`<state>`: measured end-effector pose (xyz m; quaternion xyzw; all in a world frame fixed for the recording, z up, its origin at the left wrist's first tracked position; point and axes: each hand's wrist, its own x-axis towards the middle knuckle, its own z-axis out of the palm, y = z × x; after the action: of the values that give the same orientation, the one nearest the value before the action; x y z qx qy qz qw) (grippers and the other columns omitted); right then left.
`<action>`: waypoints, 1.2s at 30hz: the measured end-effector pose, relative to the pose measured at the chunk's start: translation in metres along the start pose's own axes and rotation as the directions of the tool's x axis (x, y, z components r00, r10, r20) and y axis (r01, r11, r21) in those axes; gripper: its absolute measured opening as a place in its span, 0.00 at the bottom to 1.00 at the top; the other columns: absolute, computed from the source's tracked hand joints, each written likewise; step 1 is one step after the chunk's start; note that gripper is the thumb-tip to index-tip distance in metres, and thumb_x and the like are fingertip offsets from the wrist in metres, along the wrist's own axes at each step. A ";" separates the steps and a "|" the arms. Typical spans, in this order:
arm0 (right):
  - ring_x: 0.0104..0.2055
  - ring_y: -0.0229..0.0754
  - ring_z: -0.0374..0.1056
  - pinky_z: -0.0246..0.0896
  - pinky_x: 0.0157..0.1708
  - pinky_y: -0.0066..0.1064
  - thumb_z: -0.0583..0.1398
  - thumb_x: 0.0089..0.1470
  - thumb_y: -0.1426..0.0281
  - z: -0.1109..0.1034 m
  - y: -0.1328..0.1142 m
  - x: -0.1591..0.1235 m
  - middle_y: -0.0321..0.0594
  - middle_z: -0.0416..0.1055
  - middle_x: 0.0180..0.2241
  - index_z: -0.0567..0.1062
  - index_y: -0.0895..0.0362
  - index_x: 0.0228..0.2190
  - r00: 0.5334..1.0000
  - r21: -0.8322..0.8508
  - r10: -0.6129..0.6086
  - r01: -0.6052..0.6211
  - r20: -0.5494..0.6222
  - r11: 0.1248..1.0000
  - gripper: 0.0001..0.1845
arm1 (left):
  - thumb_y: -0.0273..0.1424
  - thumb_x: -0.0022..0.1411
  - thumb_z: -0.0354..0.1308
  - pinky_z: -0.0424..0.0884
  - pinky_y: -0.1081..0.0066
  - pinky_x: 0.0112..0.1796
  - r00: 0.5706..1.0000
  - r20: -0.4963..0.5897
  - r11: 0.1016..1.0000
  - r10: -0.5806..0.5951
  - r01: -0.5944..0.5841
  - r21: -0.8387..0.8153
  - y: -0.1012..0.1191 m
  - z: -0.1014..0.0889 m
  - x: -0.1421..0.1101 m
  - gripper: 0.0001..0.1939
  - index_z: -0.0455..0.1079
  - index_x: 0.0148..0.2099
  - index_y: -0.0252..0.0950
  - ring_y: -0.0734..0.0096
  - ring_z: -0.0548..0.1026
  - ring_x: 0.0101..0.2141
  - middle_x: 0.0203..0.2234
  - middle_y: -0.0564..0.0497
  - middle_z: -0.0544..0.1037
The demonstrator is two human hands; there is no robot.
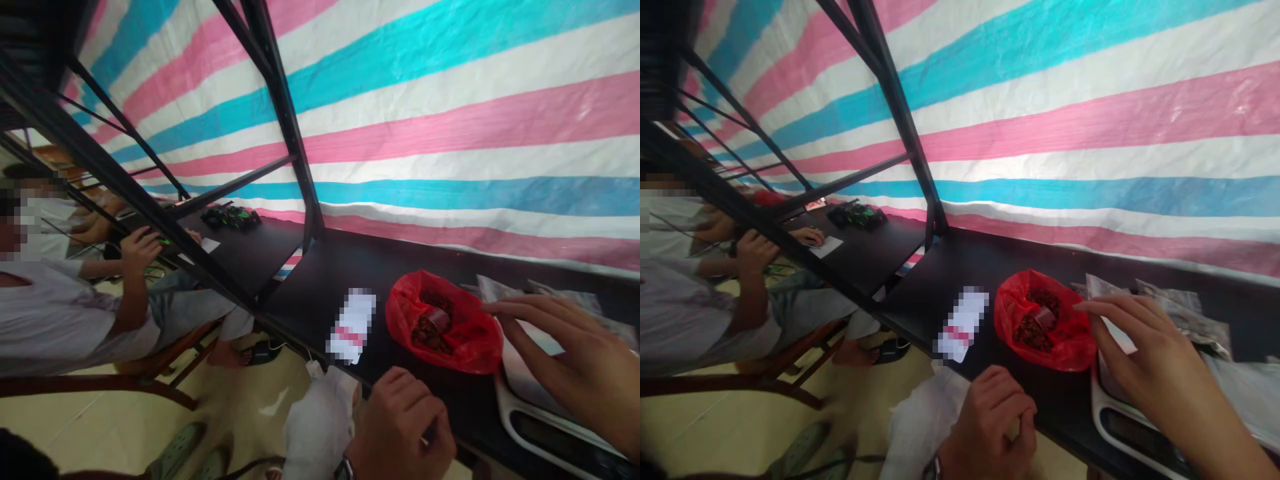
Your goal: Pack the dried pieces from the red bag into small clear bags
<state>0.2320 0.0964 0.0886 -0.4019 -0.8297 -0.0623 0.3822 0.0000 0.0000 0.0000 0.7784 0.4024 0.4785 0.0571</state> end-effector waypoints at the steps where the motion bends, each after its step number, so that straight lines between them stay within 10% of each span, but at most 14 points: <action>1: 0.42 0.47 0.76 0.73 0.42 0.41 0.54 0.71 0.56 -0.004 -0.001 0.002 0.36 0.80 0.41 0.78 0.42 0.43 1.000 0.010 0.014 -0.014 0.000 1.000 0.13 | 0.23 0.60 0.54 0.75 0.63 0.36 1.000 -0.007 1.000 -0.002 0.002 0.006 0.001 -0.002 0.004 0.07 0.70 0.36 0.40 0.66 0.77 0.29 0.27 0.50 0.78; 7: 0.48 0.49 0.76 0.71 0.51 0.43 0.54 0.69 0.60 -0.003 -0.003 0.005 0.43 0.80 0.44 0.81 0.50 0.42 0.981 0.042 0.171 -0.176 0.095 0.984 0.17 | 0.26 0.67 0.54 0.68 0.45 0.63 0.993 0.090 0.965 -0.083 0.057 0.255 -0.002 -0.002 0.050 0.20 0.71 0.60 0.41 0.50 0.72 0.61 0.59 0.42 0.77; 14: 0.52 0.54 0.70 0.61 0.56 0.45 0.59 0.67 0.67 0.060 -0.029 0.010 0.44 0.80 0.46 0.80 0.52 0.45 0.854 -0.174 0.285 -0.230 0.436 0.957 0.11 | 0.22 0.66 0.56 0.74 0.47 0.53 0.941 0.022 0.834 -0.337 0.287 0.470 -0.030 0.019 0.075 0.14 0.76 0.52 0.36 0.47 0.73 0.53 0.49 0.38 0.78; 20: 0.51 0.55 0.69 0.58 0.52 0.44 0.61 0.64 0.70 0.059 -0.024 0.007 0.43 0.80 0.45 0.78 0.52 0.44 0.841 -0.238 0.340 -0.259 0.420 0.936 0.08 | 0.17 0.67 0.49 0.74 0.57 0.46 0.928 -0.055 0.847 -0.368 0.359 0.392 -0.043 0.014 0.076 0.19 0.75 0.53 0.37 0.56 0.75 0.44 0.40 0.44 0.77; 26: 0.56 0.58 0.67 0.54 0.55 0.48 0.57 0.67 0.69 0.052 -0.017 0.009 0.48 0.78 0.51 0.78 0.53 0.47 0.859 -0.260 0.369 -0.288 0.356 0.922 0.12 | 0.19 0.71 0.48 0.75 0.65 0.43 0.940 -0.231 0.966 -0.250 0.260 0.014 -0.012 0.010 0.065 0.17 0.73 0.50 0.42 0.64 0.76 0.40 0.38 0.49 0.75; 36: 0.51 0.51 0.72 0.55 0.55 0.45 0.64 0.60 0.67 0.059 -0.012 0.010 0.38 0.81 0.41 0.83 0.48 0.40 0.809 -0.139 0.330 -0.301 0.487 0.943 0.08 | 0.18 0.65 0.55 0.74 0.50 0.58 0.874 -0.250 0.909 -0.417 0.404 -0.106 -0.015 0.034 0.057 0.30 0.64 0.66 0.42 0.55 0.75 0.57 0.54 0.42 0.75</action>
<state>0.1850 0.1189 0.0569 -0.5466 -0.8201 0.0862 0.1461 0.0307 0.0583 0.0145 0.6020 0.5500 0.5658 0.1223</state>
